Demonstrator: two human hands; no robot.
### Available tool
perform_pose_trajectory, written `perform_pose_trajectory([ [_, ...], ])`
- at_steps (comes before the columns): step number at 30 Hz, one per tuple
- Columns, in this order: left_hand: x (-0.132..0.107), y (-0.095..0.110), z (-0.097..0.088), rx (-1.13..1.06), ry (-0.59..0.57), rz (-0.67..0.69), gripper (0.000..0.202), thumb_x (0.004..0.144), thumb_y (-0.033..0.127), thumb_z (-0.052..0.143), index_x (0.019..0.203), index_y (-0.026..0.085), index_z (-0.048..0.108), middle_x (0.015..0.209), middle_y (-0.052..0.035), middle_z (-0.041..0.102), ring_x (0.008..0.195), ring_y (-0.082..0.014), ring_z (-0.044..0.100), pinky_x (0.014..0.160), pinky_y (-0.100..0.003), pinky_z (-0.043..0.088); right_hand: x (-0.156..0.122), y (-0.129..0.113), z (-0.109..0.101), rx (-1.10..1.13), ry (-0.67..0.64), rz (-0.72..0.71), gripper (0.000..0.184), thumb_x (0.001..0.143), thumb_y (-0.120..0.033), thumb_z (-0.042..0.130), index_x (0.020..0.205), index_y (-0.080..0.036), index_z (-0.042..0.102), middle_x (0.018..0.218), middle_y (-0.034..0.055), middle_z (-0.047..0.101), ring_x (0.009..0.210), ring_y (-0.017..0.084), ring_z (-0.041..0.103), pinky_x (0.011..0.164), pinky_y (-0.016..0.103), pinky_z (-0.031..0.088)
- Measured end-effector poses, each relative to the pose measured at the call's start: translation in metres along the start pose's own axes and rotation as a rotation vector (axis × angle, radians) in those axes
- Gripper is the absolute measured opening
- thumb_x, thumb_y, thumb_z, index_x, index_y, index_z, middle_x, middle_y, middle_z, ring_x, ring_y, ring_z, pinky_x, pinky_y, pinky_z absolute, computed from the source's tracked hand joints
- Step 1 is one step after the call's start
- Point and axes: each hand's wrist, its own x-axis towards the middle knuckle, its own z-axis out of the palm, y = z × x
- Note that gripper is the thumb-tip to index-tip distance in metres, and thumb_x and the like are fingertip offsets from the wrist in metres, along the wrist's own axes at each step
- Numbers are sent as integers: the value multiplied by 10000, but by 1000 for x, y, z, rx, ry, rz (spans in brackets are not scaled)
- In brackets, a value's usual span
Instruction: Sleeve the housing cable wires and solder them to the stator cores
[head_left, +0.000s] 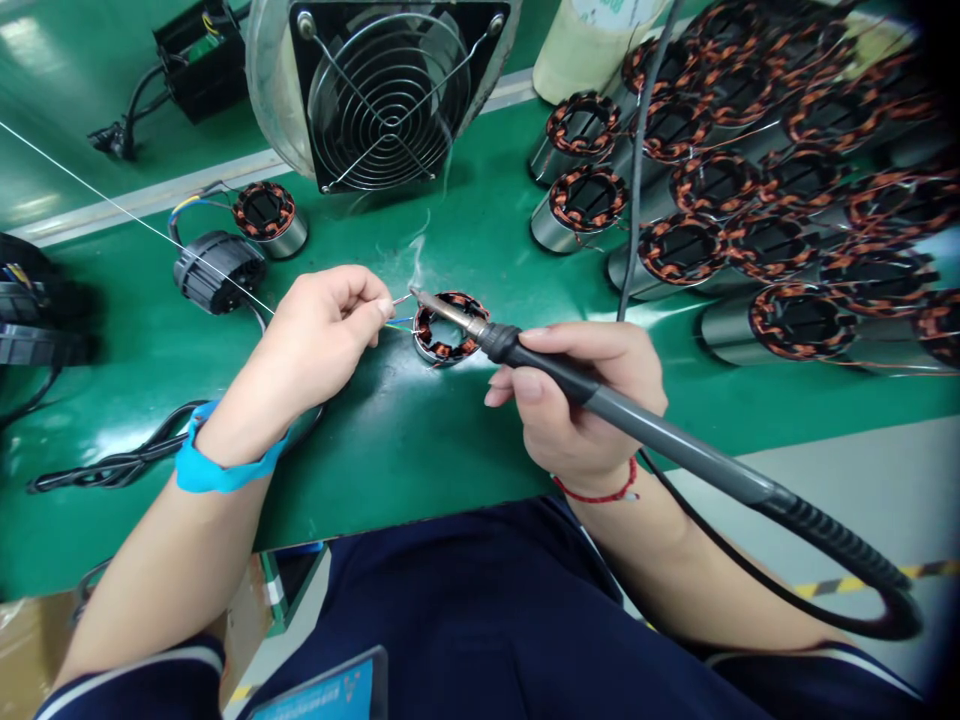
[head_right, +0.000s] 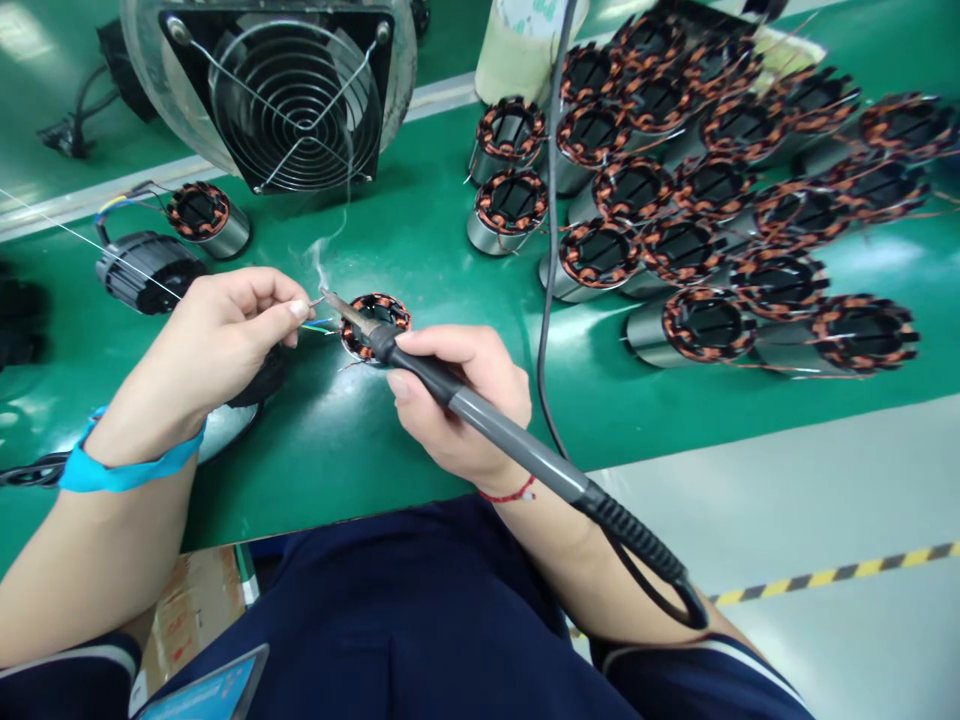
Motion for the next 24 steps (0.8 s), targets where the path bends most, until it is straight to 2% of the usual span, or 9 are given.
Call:
perform_pose_trajectory([
  [5,1,-1,0,-10,-7,6,142,822,201,547,691,172,593,600,7,573,578,-129,489,567,-278,348,1,-1,1,-12,-34,-16,204,832,-297,683,1023,-260,622,894,18,709,708,174,700,606,319,577],
  [10,1,-2,0,-6,-4,10,133,818,203,551,695,173,589,610,8,580,580,-128,491,569,-274,355,7,-5,0,-40,-39,-16,237,876,-327,641,1106,-279,609,1018,43,700,837,220,717,712,396,620],
  [13,1,-1,0,-7,-1,8,128,813,200,550,694,173,586,616,6,584,591,-132,500,580,-274,366,21,-16,0,-30,-154,42,331,912,-328,599,1238,-302,549,1202,40,655,912,217,715,765,404,631],
  [15,1,-1,0,-9,-2,8,125,814,203,549,698,173,587,618,6,584,595,-132,504,583,-273,368,34,-25,2,8,-230,83,349,941,-301,556,1288,-300,513,1285,36,615,904,184,719,782,358,632],
  [18,1,-3,0,-12,-5,18,125,824,228,551,720,174,592,617,9,575,594,-132,500,576,-268,364,51,-29,9,-22,-318,63,315,951,-205,510,1258,-271,532,1158,27,680,933,160,711,822,294,610],
  [20,1,-5,0,-1,-6,28,126,829,243,549,734,174,594,624,11,568,596,-132,495,575,-267,363,56,-26,15,-83,-371,32,335,917,-181,535,1241,-266,537,1109,23,697,1024,191,686,878,334,589],
  [24,2,-8,-1,7,-13,50,134,830,248,539,726,173,577,646,10,565,619,-133,500,593,-269,369,51,-11,28,-136,-375,-1,434,861,-198,569,1281,-270,484,1237,44,644,1149,246,619,992,462,506],
])
